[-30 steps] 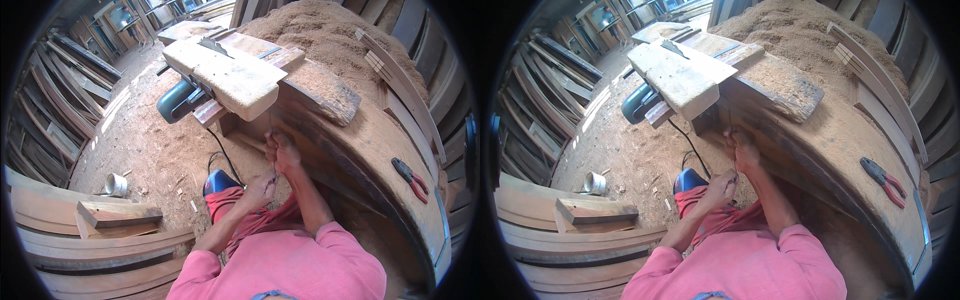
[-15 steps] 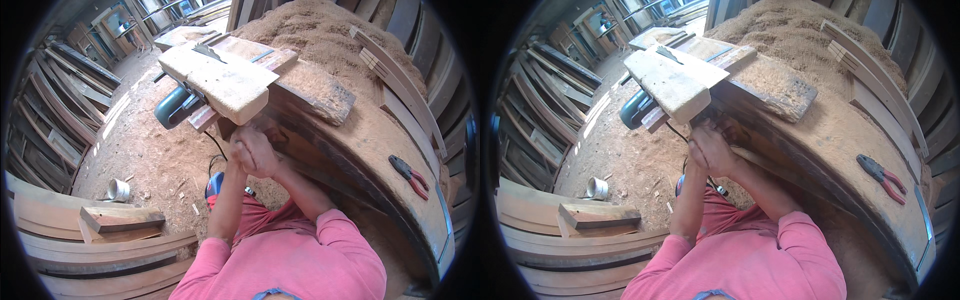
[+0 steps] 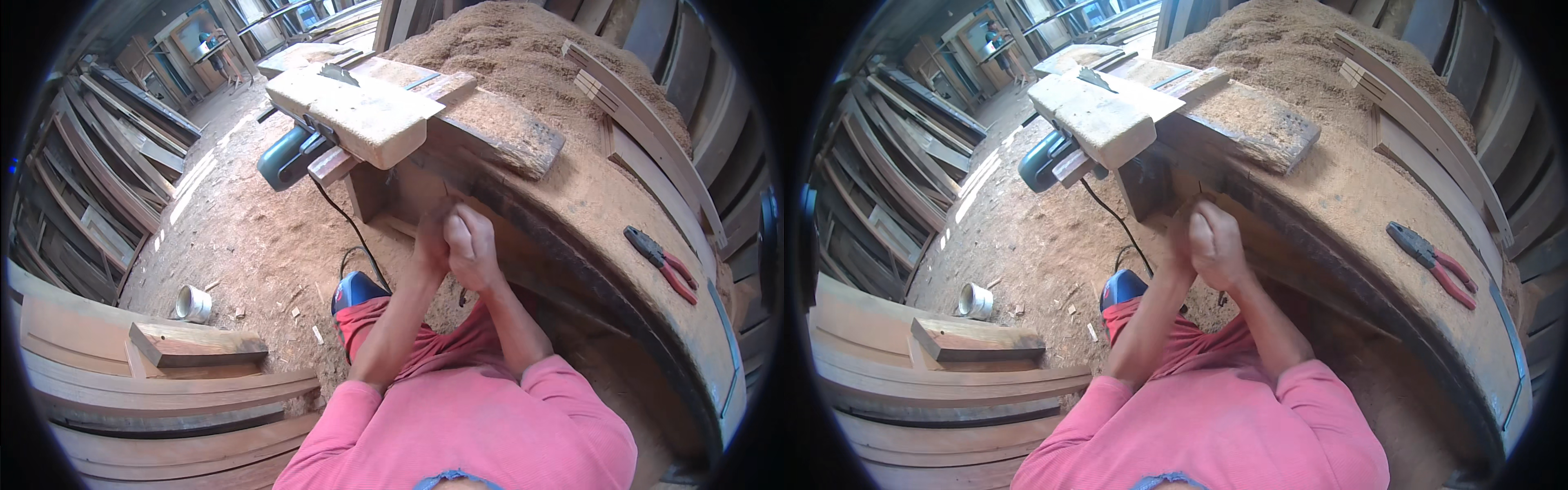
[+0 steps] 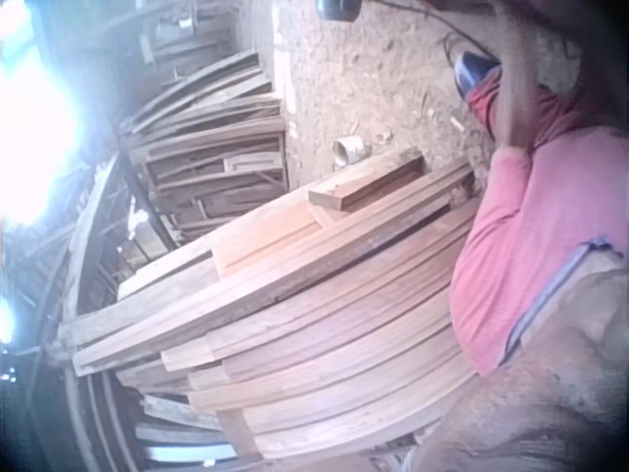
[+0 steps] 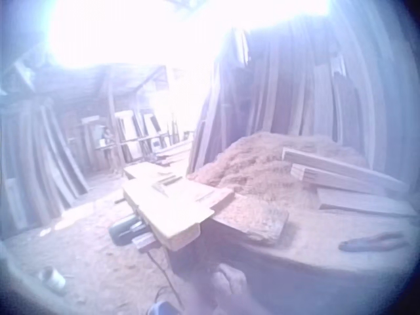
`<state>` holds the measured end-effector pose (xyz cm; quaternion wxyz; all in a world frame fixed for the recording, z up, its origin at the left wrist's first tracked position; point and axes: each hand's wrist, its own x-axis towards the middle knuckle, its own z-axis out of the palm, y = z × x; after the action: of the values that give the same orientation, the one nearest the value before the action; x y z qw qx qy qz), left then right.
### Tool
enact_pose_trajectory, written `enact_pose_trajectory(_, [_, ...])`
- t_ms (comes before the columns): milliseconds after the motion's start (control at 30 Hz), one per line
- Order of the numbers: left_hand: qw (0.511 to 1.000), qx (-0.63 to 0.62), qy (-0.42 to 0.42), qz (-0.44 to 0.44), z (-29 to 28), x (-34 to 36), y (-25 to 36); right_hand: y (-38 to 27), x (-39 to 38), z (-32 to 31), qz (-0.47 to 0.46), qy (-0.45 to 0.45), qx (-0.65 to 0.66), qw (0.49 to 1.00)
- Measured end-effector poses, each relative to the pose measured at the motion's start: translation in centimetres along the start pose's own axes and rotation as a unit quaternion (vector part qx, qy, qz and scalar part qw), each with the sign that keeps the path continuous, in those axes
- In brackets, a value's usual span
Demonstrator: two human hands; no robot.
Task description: The person handles a wooden plank and then works on a power tool's electrical cord. They strip the cord's insulation, twist the exposed wires together, and wrap the connection with electrical tape. The person then moves around the workshop and picks up a long wooden plank.
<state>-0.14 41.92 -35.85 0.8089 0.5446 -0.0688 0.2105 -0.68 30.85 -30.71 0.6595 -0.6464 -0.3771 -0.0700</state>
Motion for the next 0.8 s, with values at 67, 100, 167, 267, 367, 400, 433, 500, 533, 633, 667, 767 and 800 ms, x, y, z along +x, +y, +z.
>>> enact_pose_trajectory(67, [0.966, -0.197, 0.116, -0.122, 0.5, 0.1, -2.9, 2.1, -1.9, -0.1, -0.007, 0.000, 0.062, 0.998])
enact_pose_trajectory(100, [0.967, -0.202, 0.086, -0.128, 0.2, 0.2, -3.3, 2.9, -2.3, -0.2, -0.009, 0.006, 0.092, 0.996])
enact_pose_trajectory(167, [0.967, -0.212, 0.030, -0.138, -1.2, 0.1, -3.7, 3.9, -2.5, -0.4, 0.045, -0.009, 0.095, 0.994])
enact_pose_trajectory(267, [0.990, -0.003, 0.069, -0.122, -4.3, 0.7, -5.2, 6.2, -1.6, 0.1, 0.048, 0.017, 0.059, 0.997])
enact_pose_trajectory(367, [0.934, 0.263, 0.117, -0.211, -7.9, 1.3, -5.8, 12.4, -0.6, -0.1, 0.054, 0.041, -0.130, 0.989])
enact_pose_trajectory(400, [0.926, 0.324, 0.099, -0.168, -9.5, 0.6, -6.9, 13.6, 0.2, 0.5, 0.111, -0.011, -0.207, 0.972])
enact_pose_trajectory(433, [0.912, 0.382, 0.080, -0.124, -10.5, -0.5, -8.0, 14.4, 1.3, 1.0, 0.151, -0.046, -0.188, 0.970])
enact_pose_trajectory(500, [0.888, 0.412, -0.002, -0.204, -8.9, -1.1, -7.1, 16.1, 3.0, 1.0, 0.220, -0.089, -0.066, 0.969])
enact_pose_trajectory(533, [0.885, 0.448, 0.023, -0.127, -9.0, -1.8, -7.7, 16.5, 3.9, 1.9, 0.238, -0.113, 0.051, 0.963])
enact_pose_trajectory(633, [0.875, 0.474, 0.096, 0.028, -9.3, -3.5, -8.4, 20.3, 4.0, 1.9, 0.237, -0.089, 0.070, 0.965])
enact_pose_trajectory(667, [0.883, 0.459, 0.100, 0.010, -9.7, -3.5, -8.4, 22.1, 3.8, 0.8, 0.261, -0.081, 0.005, 0.962])
enact_pose_trajectory(767, [0.901, 0.396, 0.057, -0.166, -11.7, -6.0, -10.2, 28.5, 3.6, -3.2, 0.295, -0.093, -0.345, 0.886])
enact_pose_trajectory(800, [0.904, 0.386, 0.049, -0.180, -13.9, -8.2, -11.4, 27.3, 3.7, -1.9, 0.246, -0.078, -0.370, 0.892])
